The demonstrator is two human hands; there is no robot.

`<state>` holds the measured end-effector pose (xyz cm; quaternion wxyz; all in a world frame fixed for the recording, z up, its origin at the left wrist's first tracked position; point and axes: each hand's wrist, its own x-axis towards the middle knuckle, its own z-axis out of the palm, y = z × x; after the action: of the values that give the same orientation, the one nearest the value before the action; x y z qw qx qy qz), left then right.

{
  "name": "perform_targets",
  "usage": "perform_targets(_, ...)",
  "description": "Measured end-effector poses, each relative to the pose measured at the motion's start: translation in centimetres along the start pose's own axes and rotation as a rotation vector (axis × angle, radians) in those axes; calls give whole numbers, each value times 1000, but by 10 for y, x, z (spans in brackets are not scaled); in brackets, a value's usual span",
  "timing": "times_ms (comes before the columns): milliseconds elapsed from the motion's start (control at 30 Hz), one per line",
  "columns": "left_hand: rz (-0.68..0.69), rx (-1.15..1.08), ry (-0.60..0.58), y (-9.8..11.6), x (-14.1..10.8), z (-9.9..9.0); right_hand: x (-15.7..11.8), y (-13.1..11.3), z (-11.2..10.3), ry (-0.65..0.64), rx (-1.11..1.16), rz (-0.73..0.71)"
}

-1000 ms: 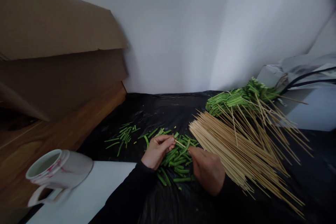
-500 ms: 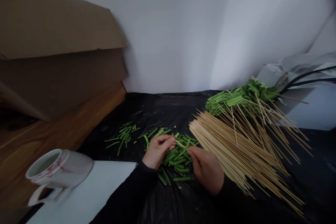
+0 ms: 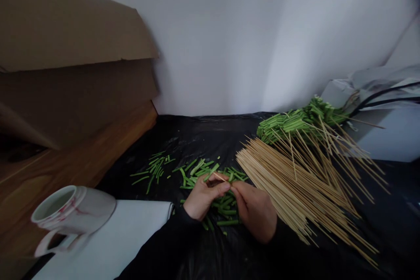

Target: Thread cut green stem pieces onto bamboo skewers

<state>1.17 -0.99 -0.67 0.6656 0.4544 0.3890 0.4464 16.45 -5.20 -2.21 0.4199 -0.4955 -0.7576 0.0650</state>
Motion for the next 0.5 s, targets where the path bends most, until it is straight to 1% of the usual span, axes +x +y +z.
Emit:
perform_targets(100, -35, -51, 37, 1, 0, 0, 0, -1, 0, -9, 3, -13)
perform_targets(233, -90, -146, 42, 3, 0, 0, 0, -1, -1, -5, 36, -30)
perform_targets(300, -78, -137, 37, 1, 0, 1, 0, -2, -1, 2, 44, -32)
perform_targets(500, 18, -21, 18, -8, 0, 5, 1, -4, -1, 4, 36, -19)
